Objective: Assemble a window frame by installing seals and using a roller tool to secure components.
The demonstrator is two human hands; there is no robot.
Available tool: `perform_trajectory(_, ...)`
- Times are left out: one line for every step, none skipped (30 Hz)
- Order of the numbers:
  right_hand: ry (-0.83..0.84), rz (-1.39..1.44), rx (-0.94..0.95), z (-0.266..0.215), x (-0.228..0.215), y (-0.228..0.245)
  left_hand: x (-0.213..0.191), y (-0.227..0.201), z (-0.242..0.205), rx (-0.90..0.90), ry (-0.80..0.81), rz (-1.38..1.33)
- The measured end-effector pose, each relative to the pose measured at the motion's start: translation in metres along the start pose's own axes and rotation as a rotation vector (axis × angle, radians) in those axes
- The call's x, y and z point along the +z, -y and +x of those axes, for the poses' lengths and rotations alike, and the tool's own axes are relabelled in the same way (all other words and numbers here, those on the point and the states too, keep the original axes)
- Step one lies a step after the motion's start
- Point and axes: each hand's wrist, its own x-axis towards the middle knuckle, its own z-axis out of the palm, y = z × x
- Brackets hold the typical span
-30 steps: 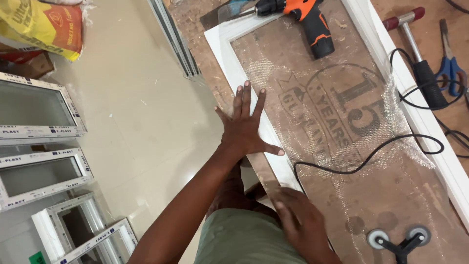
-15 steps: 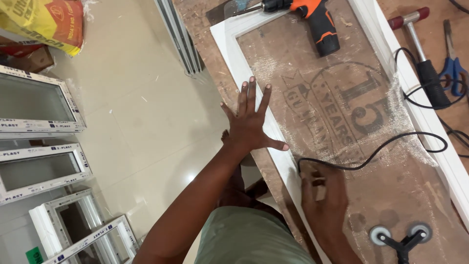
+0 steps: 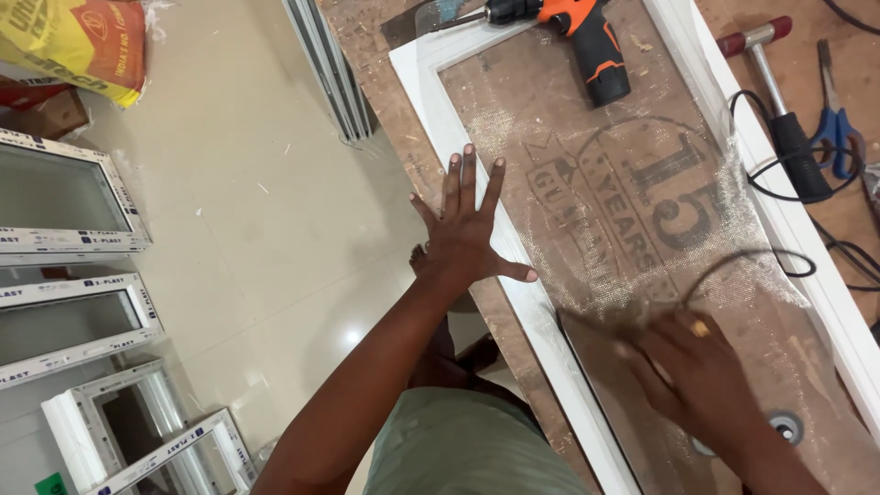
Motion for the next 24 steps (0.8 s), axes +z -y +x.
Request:
perform_trajectory(0.096, 0.074, -0.038, -0.015, -0.002, -0.01, 0.0, 0.001, 0.0, 0.005, -0.003, -0.008)
perform_trajectory(0.1, 0.074, -0.039, -0.048, 0.004, -0.029, 0.001, 0.002, 0.0, 0.002, -0.002, -0.011)
perform_trajectory(0.154, 0.028, -0.031, -0.081, 0.01, -0.049, 0.002, 0.002, 0.0, 0.01, -0.004, 0.0)
perform_trajectory(0.207, -0.019, -0.02, -0.115, 0.016, -0.069, 0.003, 0.002, 0.0, 0.021, -0.006, 0.012)
perform_trajectory(0.209, -0.02, -0.019, -0.134, 0.028, -0.081, 0.003, 0.002, 0.0, 0.021, -0.004, 0.011)
perform_trajectory(0.35, -0.139, 0.052, -0.155, 0.039, -0.093, 0.004, 0.002, 0.0, 0.025, -0.012, 0.011)
perform_trajectory(0.491, -0.258, 0.123, -0.177, 0.05, -0.104, 0.005, 0.002, 0.0, 0.028, -0.019, 0.011)
perform_trajectory(0.489, -0.257, 0.13, -0.169, 0.045, -0.084, 0.005, 0.002, -0.001, 0.034, -0.017, 0.013)
perform_trajectory(0.416, -0.219, 0.216, -0.162, 0.039, -0.064, 0.004, 0.002, -0.002, 0.039, -0.036, -0.007)
perform_trajectory(0.337, -0.183, 0.297, -0.154, 0.033, -0.044, 0.003, 0.001, -0.003, 0.044, -0.056, -0.029)
perform_trajectory(0.336, -0.185, 0.305, -0.158, 0.038, -0.038, 0.003, 0.003, -0.003, 0.052, -0.054, -0.028)
perform_trajectory(0.173, -0.092, 0.291, -0.163, 0.042, -0.032, 0.003, 0.002, -0.003, 0.046, -0.05, -0.041)
perform_trajectory(0.007, -0.006, 0.281, -0.168, 0.046, -0.026, 0.003, 0.001, -0.002, 0.04, -0.046, -0.053)
perform_trajectory(0.006, -0.02, 0.302, -0.164, 0.043, -0.016, 0.003, 0.001, -0.001, 0.063, -0.038, -0.058)
perform_trajectory(-0.04, 0.012, 0.312, -0.16, 0.04, -0.007, 0.004, 0.001, 0.0, 0.049, -0.042, -0.059)
perform_trajectory(-0.086, 0.042, 0.327, -0.157, 0.037, 0.003, 0.006, 0.0, 0.0, 0.037, -0.042, -0.058)
perform_trajectory(-0.087, 0.029, 0.351, -0.151, 0.031, 0.01, 0.007, -0.003, 0.001, 0.061, -0.03, -0.062)
perform_trajectory(-0.122, -0.001, 0.301, -0.142, 0.026, 0.017, 0.006, -0.002, 0.001, 0.032, -0.025, -0.037)
perform_trajectory(-0.155, -0.032, 0.251, -0.133, 0.021, 0.024, 0.005, -0.001, 0.002, 0.003, -0.02, -0.011)
perform_trajectory(-0.158, -0.038, 0.263, -0.133, 0.019, 0.025, 0.005, -0.002, 0.001, 0.016, -0.017, -0.01)
perform_trajectory(-0.168, -0.057, 0.293, -0.133, 0.017, 0.028, 0.005, -0.003, 0.0, 0.018, -0.042, -0.025)
perform_trajectory(-0.178, -0.074, 0.319, -0.131, 0.016, 0.029, 0.005, -0.002, 0.0, 0.016, -0.068, -0.04)
perform_trajectory(-0.18, -0.078, 0.327, -0.139, 0.016, 0.025, 0.005, -0.003, 0.001, 0.025, -0.066, -0.04)
perform_trajectory(-0.24, -0.051, 0.381, -0.146, 0.016, 0.02, 0.005, -0.004, 0.001, 0.005, -0.058, -0.038)
